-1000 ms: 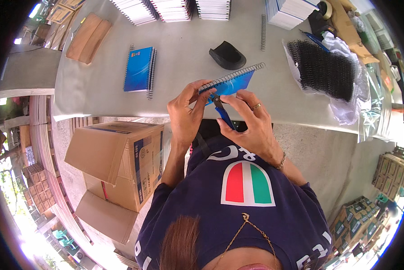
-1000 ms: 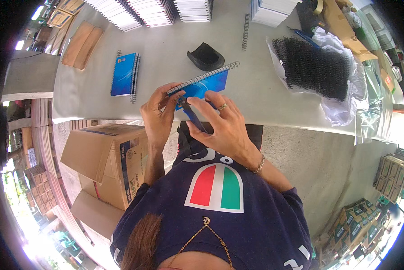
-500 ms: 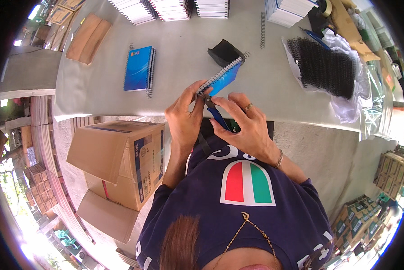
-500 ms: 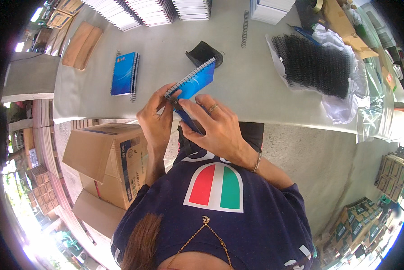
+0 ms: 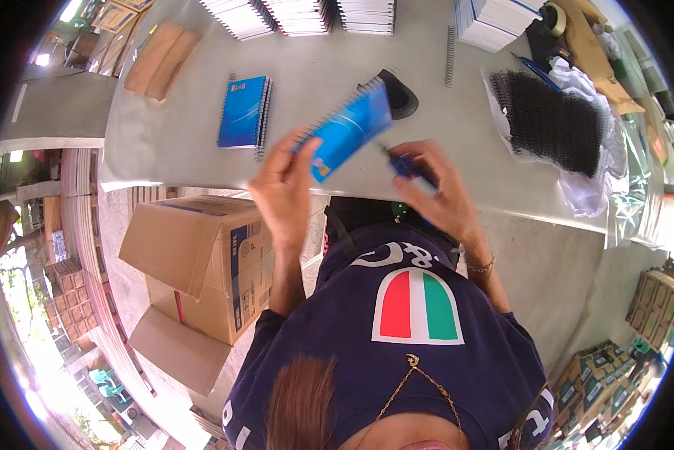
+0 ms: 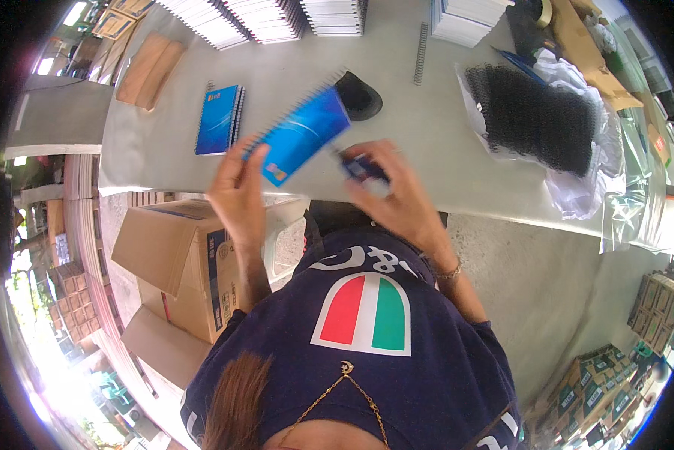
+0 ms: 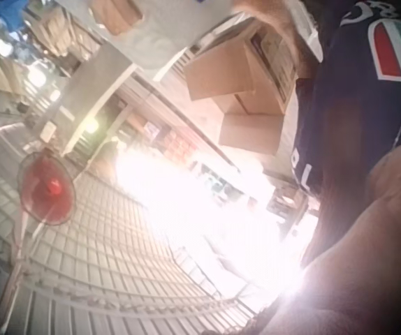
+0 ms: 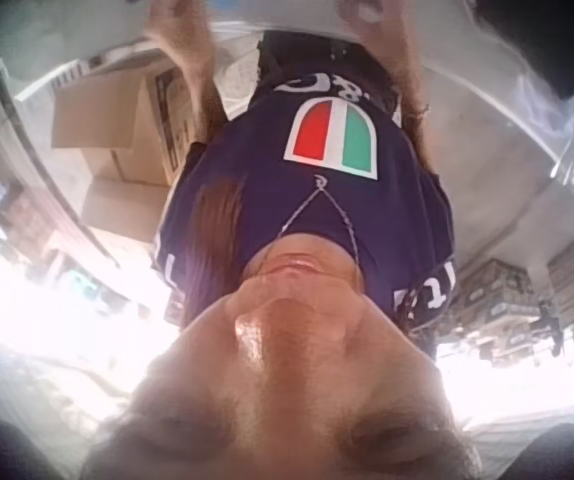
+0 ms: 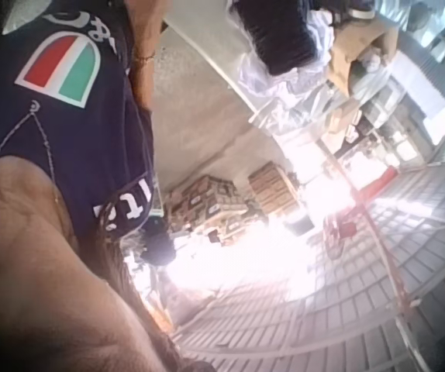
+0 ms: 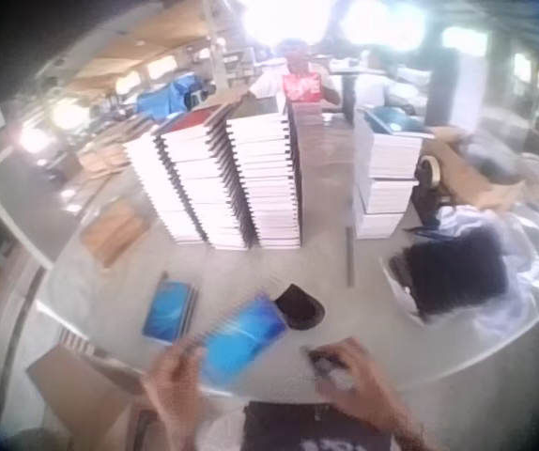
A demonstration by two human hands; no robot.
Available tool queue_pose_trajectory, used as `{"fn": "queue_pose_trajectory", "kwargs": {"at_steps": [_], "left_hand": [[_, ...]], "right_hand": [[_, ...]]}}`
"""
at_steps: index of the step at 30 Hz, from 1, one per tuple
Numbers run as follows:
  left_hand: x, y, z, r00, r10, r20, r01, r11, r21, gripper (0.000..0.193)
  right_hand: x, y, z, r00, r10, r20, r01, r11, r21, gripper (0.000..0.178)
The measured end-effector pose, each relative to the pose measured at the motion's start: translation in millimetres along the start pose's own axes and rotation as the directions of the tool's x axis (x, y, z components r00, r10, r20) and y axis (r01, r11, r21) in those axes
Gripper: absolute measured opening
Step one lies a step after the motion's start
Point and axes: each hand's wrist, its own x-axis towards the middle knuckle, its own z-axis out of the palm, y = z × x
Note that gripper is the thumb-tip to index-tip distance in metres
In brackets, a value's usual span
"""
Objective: The person assembles spiral-bound notebooks by inserting metal coils into the punched edges of blue covers and paper stacks. They use pliers to secure the coils and place finished notebooks into a cardboard box.
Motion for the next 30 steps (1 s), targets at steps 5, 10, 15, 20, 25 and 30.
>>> {"fn": "queue_pose_trajectory", "kwargs": {"at_steps": [5, 10, 15, 20, 25, 30], "left_hand": [[64, -48, -35, 0.929, -0.040, -0.368, -0.052, 0.970, -0.238, 0.029], [98, -113, -44, 0.855, -0.181, -0.486, -0.033, 0.916, -0.400, 0.034], [94, -135, -48, 0.859, -0.042, -0.510, 0.000, 0.997, -0.081, 0.033], [93, -154, -59, 0.903, -0.074, -0.424, 0.156, 0.974, 0.163, 0.040], [85, -153, -62, 0.913, -0.118, -0.391, 0.189, 0.971, 0.148, 0.044], [84, -156, -62, 0.911, -0.113, -0.397, 0.175, 0.977, 0.122, 0.043]], "right_hand": [[-1, 55, -36, 0.923, -0.115, -0.367, -0.137, 0.792, -0.595, 0.037], [-1, 64, -39, 0.907, -0.116, -0.405, -0.154, 0.804, -0.575, 0.037], [-1, 61, -39, 0.908, -0.104, -0.405, -0.161, 0.808, -0.567, 0.037], [7, 51, -51, 0.868, -0.256, -0.425, -0.048, 0.809, -0.585, 0.035], [35, 19, -113, 0.792, -0.432, -0.432, 0.011, 0.718, -0.696, 0.024], [67, 2, -170, 0.655, -0.473, -0.589, 0.077, 0.817, -0.571, 0.020]]}}
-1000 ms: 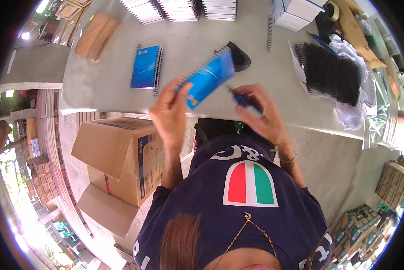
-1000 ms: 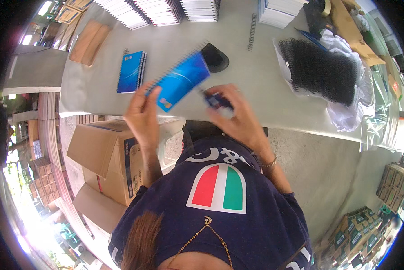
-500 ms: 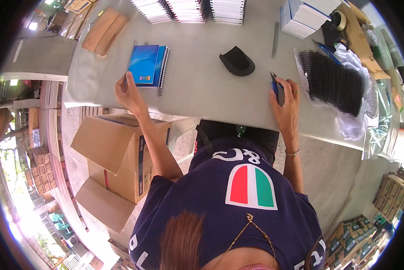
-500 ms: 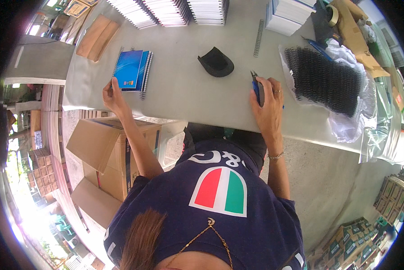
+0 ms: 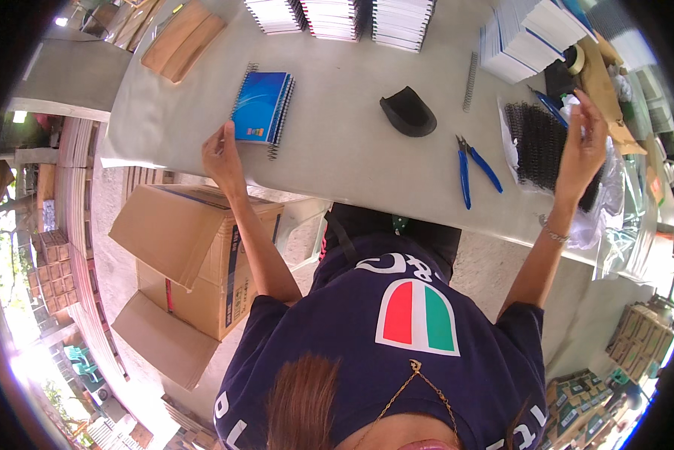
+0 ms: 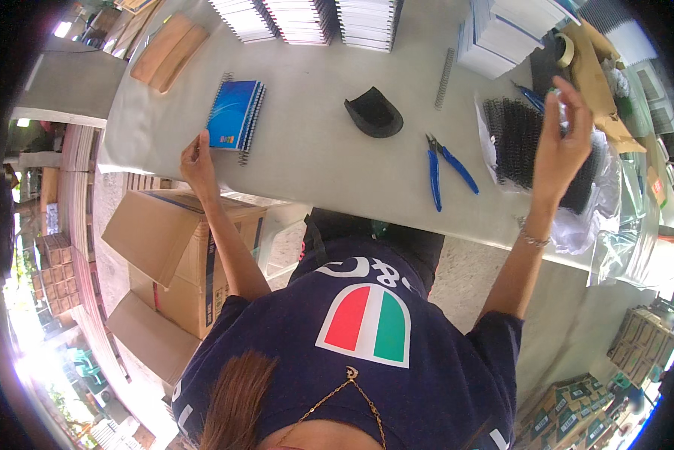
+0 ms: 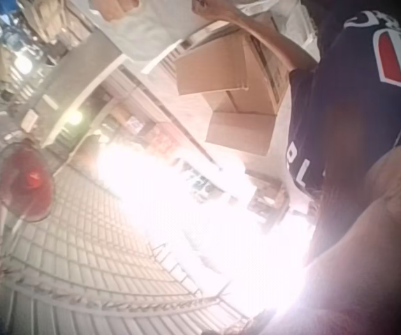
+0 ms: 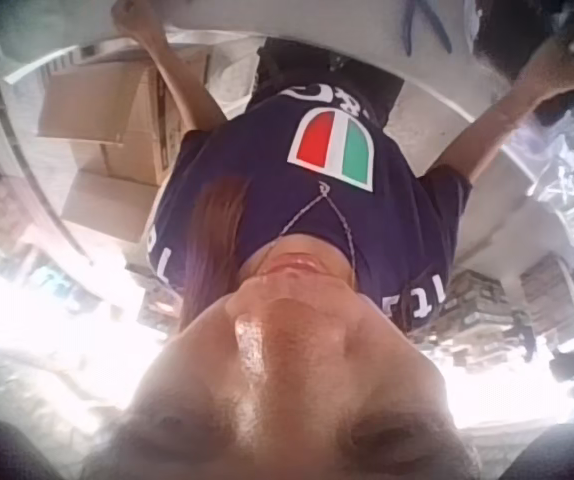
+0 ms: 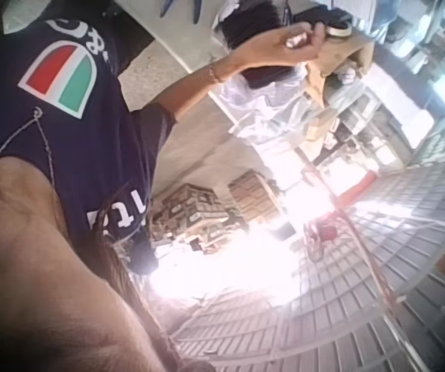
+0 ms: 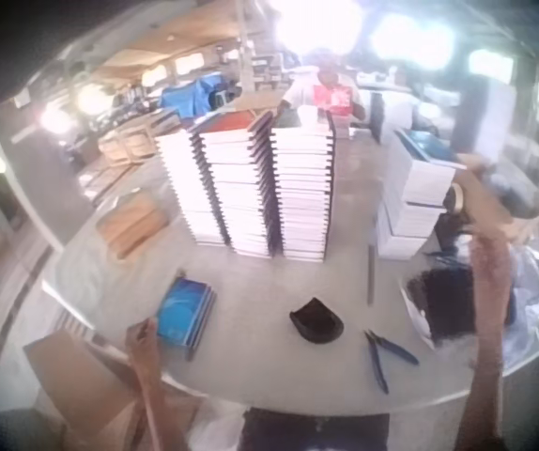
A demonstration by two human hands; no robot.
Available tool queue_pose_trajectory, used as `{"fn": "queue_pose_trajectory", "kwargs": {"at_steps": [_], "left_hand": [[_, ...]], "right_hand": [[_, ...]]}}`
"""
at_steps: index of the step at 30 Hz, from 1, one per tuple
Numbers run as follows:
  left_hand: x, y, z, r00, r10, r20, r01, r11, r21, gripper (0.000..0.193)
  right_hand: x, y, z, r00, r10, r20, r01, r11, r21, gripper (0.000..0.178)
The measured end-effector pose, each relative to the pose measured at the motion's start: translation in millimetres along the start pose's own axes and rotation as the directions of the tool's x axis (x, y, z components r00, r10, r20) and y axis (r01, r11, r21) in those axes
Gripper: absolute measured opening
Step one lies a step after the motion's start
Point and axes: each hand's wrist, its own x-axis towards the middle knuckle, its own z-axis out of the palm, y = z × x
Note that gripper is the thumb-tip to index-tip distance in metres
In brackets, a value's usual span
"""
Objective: The person assembles spiral-bound notebooks by inserting metal coils into the punched edges of blue covers and paper stacks. They use pliers to secure the coils and place finished notebooks into a cardboard box.
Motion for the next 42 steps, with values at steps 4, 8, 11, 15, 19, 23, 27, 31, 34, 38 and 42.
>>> {"fn": "queue_pose_trajectory", "kwargs": {"at_steps": [4, 8, 11, 15, 19, 23, 27, 31, 34, 38, 42], "left_hand": [[0, 3, 0, 1.000, -0.011, 0.012, 0.011, 0.999, -0.036, 0.040], [-1, 5, 1, 1.000, 0.016, 0.000, -0.016, 1.000, 0.002, 0.038], [-3, 6, 2, 1.000, 0.019, 0.006, -0.019, 1.000, -0.014, 0.036], [1, -7, -1, 0.999, 0.035, 0.037, -0.035, 0.999, -0.006, 0.036], [1, -11, -1, 0.999, -0.036, -0.003, 0.036, 0.999, -0.013, 0.044], [-11, 11, -3, 0.995, 0.001, -0.096, -0.010, 0.996, -0.092, 0.045], [-24, 51, 2, 0.981, 0.147, -0.125, -0.155, 0.986, -0.063, 0.039], [-46, 114, 3, 0.919, 0.386, -0.082, -0.394, 0.896, -0.204, 0.031], [-77, 178, 7, 0.799, 0.601, -0.036, -0.587, 0.764, -0.268, 0.029], [-107, 227, 7, 0.499, 0.828, 0.256, -0.814, 0.549, -0.189, 0.028], [-116, 212, 20, 0.271, 0.708, 0.652, -0.831, 0.514, -0.213, 0.025]], "right_hand": [[40, 27, -18, 1.000, 0.006, -0.022, -0.004, 0.993, 0.116, 0.024], [73, 30, -13, 0.998, 0.040, -0.041, -0.029, 0.973, 0.231, 0.027], [92, 39, -2, 0.995, 0.078, -0.059, -0.054, 0.941, 0.334, 0.028], [118, 51, 13, 0.984, 0.179, -0.023, -0.173, 0.971, 0.163, 0.045], [133, 65, 25, 0.975, 0.217, 0.056, -0.220, 0.974, 0.052, 0.035], [127, 50, 40, 0.931, 0.347, 0.113, -0.365, 0.890, 0.271, 0.035], [132, 65, 43, 0.969, 0.102, -0.224, -0.034, 0.957, 0.289, 0.026], [72, -24, 21, 0.995, 0.100, -0.002, -0.093, 0.926, 0.366, 0.034], [27, -68, 16, 0.984, 0.160, 0.075, -0.172, 0.966, 0.195, 0.019], [-53, -92, 15, 0.885, -0.183, 0.428, 0.149, 0.982, 0.114, 0.033], [-96, -101, 13, 0.820, 0.019, 0.572, -0.092, 0.991, 0.098, 0.026]]}}
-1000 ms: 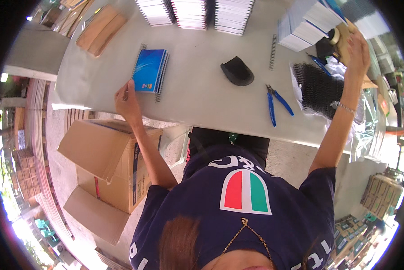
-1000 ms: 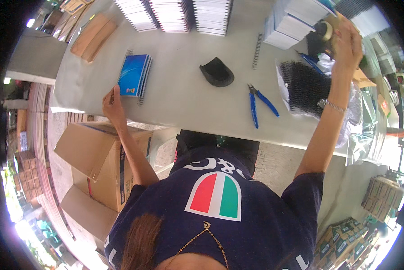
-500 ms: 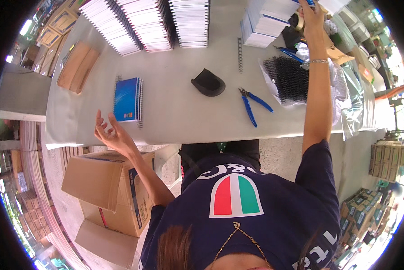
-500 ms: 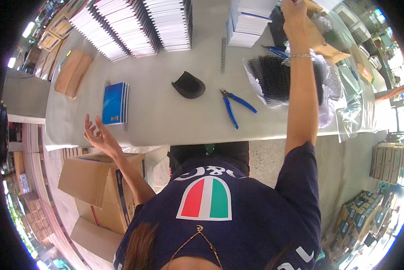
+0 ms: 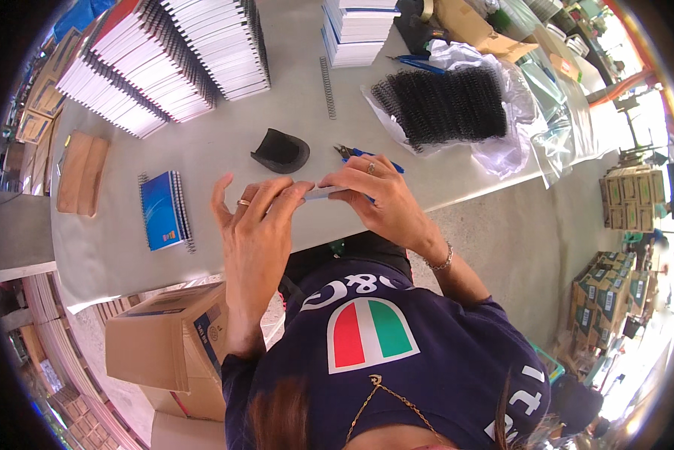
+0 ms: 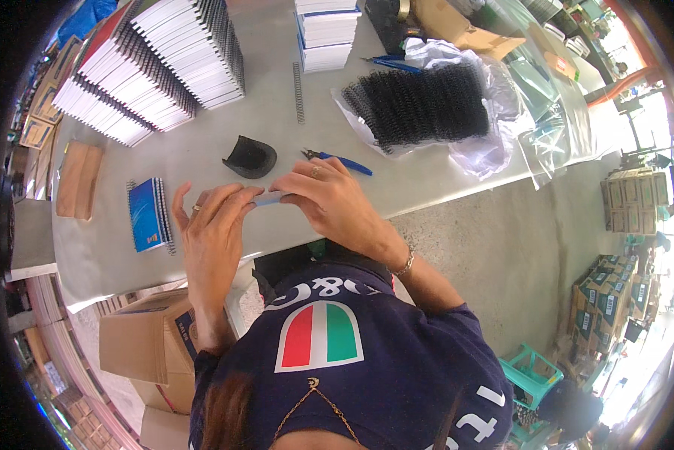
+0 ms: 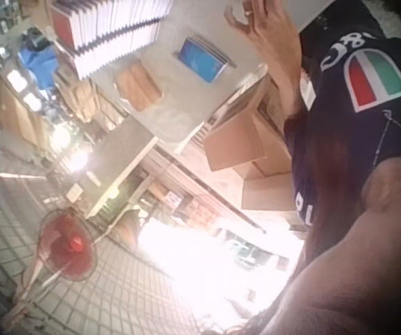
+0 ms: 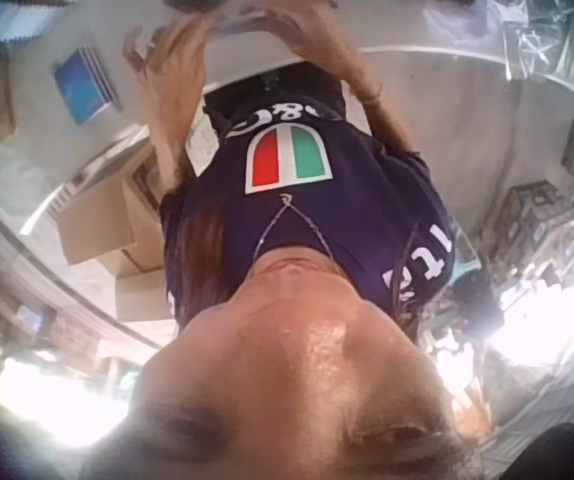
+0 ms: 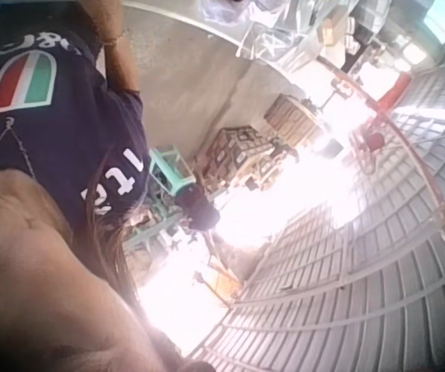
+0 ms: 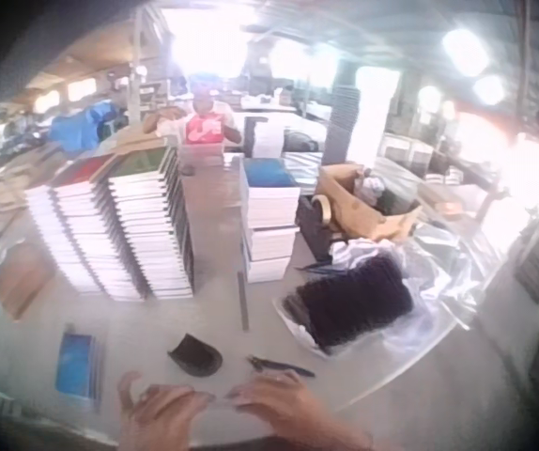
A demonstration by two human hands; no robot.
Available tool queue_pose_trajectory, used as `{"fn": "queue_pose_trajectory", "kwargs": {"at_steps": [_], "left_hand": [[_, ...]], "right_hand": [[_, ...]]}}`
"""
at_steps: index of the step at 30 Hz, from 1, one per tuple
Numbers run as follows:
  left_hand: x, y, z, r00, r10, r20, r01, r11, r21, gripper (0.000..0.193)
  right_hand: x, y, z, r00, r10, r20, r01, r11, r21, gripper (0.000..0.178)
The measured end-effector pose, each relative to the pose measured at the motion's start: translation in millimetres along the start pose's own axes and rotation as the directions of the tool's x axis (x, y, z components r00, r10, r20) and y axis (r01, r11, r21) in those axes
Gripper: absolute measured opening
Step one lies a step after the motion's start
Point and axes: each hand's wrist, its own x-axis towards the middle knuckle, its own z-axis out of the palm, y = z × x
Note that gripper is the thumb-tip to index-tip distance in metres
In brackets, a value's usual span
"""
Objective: The person assembles spiral-bound notebooks by inserting metal coils into the punched edges of blue covers and paper stacks. They use pliers to secure the coils and place finished notebooks into a cardboard box.
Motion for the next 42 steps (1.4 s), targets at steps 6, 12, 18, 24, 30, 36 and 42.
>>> {"fn": "queue_pose_trajectory", "kwargs": {"at_steps": [6, 12, 18, 24, 30, 36, 42], "left_hand": [[-28, -23, 15, 0.994, -0.085, -0.068, 0.089, 0.994, 0.057, 0.029], [-58, -34, 31, 0.988, -0.042, -0.146, 0.061, 0.989, 0.133, 0.033], [-67, -27, 36, 0.976, -0.219, 0.007, 0.218, 0.975, 0.048, 0.024], [-62, -20, 53, 0.963, -0.269, -0.004, 0.269, 0.963, -0.007, 0.024], [-57, -14, 68, 0.944, -0.318, -0.085, 0.315, 0.948, -0.052, 0.045], [-54, -14, 86, 0.919, -0.331, -0.212, 0.326, 0.943, -0.061, 0.054], [-52, -15, 89, 0.906, -0.351, -0.237, 0.331, 0.936, -0.121, 0.053]], "right_hand": [[-22, 98, -56, 0.850, 0.089, -0.519, -0.369, 0.803, -0.468, 0.033], [-54, 162, -82, 0.733, 0.328, -0.595, -0.639, 0.630, -0.440, 0.041], [-44, 156, -92, 0.614, 0.469, -0.635, -0.735, 0.634, -0.242, 0.028], [-47, 163, -104, 0.579, 0.407, -0.707, -0.679, 0.721, -0.141, 0.023], [-43, 158, -102, 0.538, 0.309, -0.784, -0.488, 0.873, 0.009, 0.026], [-34, 172, -103, 0.436, 0.479, -0.762, -0.250, 0.878, 0.409, 0.026], [-25, 141, -112, 0.741, 0.446, -0.502, 0.214, 0.552, 0.806, 0.027]]}}
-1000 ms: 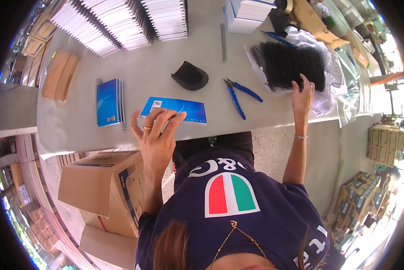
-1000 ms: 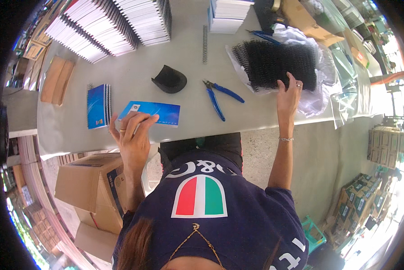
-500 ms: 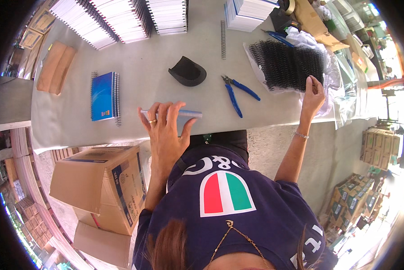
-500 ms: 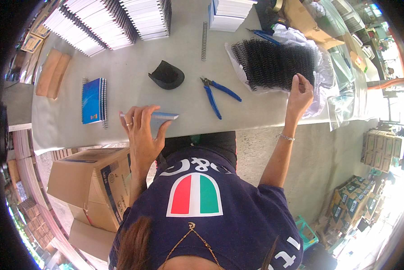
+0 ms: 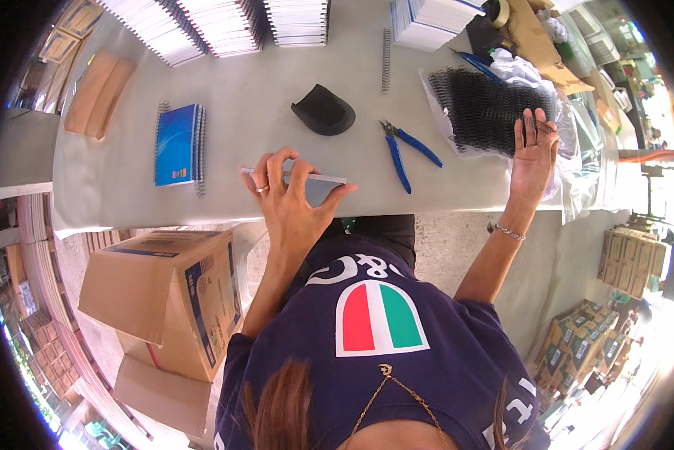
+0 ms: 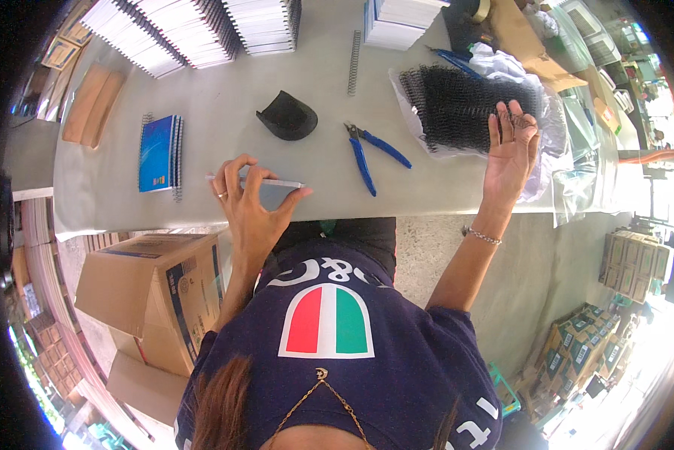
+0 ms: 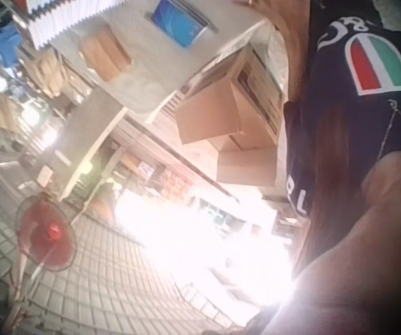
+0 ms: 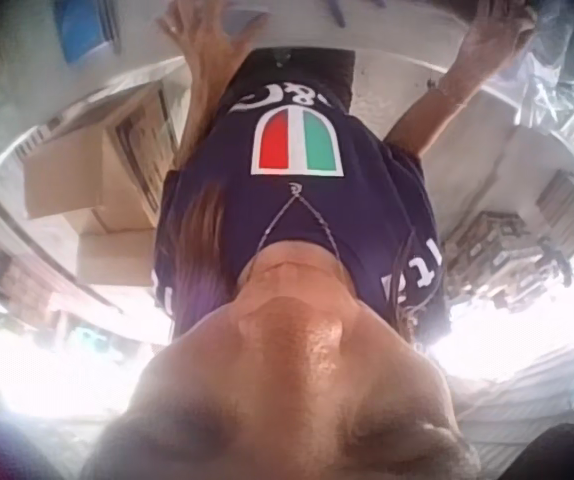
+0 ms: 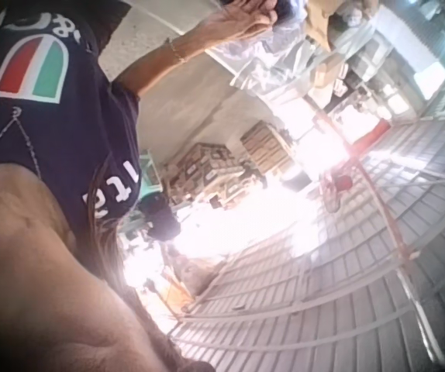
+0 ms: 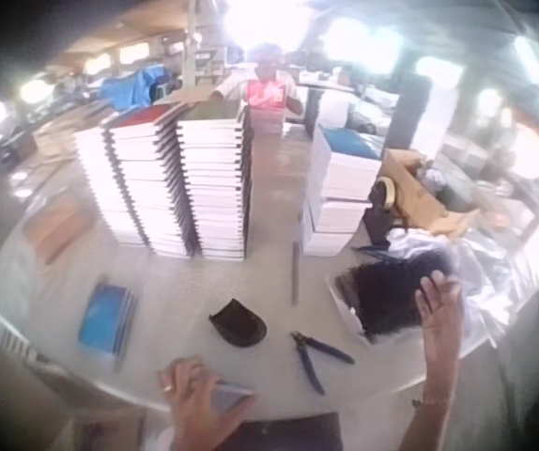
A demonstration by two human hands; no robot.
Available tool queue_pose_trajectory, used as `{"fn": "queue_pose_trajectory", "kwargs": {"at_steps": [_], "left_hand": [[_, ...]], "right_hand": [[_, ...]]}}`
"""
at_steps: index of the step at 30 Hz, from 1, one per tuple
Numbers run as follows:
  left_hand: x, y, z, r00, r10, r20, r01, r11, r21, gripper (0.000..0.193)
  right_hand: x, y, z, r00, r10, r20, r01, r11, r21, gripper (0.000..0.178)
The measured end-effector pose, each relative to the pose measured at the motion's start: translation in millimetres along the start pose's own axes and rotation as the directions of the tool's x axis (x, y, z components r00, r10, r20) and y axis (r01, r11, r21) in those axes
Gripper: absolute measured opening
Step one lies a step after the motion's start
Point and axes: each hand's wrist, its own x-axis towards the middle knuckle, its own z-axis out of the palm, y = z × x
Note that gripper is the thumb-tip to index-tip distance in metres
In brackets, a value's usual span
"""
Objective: The person assembles spiral-bound notebooks by inserting metal coils into the punched edges of blue covers and paper stacks. They use pliers to secure the coils and place finished notebooks into a cardboard box.
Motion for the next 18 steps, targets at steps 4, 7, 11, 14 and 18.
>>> {"fn": "queue_pose_trajectory", "kwargs": {"at_steps": [4, 7, 11, 14, 18], "left_hand": [[1, -1, 0, 1.000, 0.011, -0.010, -0.011, 1.000, -0.012, 0.051], [2, 0, 1, 1.000, 0.012, -0.012, -0.012, 1.000, 0.013, 0.049], [4, 3, 3, 0.999, 0.027, -0.031, -0.026, 0.999, 0.034, 0.046], [4, 2, 4, 0.999, 0.029, -0.036, -0.027, 0.999, 0.037, 0.046], [3, 2, 4, 0.999, 0.018, -0.037, -0.017, 0.999, 0.032, 0.046]], "right_hand": [[-33, 3, 80, 0.965, 0.046, 0.259, -0.013, 0.992, -0.126, 0.026], [-72, 21, 118, 0.892, 0.272, 0.362, -0.032, 0.835, -0.550, 0.022], [-105, 37, 147, 0.745, 0.399, 0.534, 0.218, 0.612, -0.760, 0.019], [-116, 44, 151, 0.751, 0.427, 0.503, 0.183, 0.597, -0.781, 0.019], [-120, 50, 152, 0.750, 0.374, 0.546, 0.231, 0.625, -0.745, 0.019]]}}
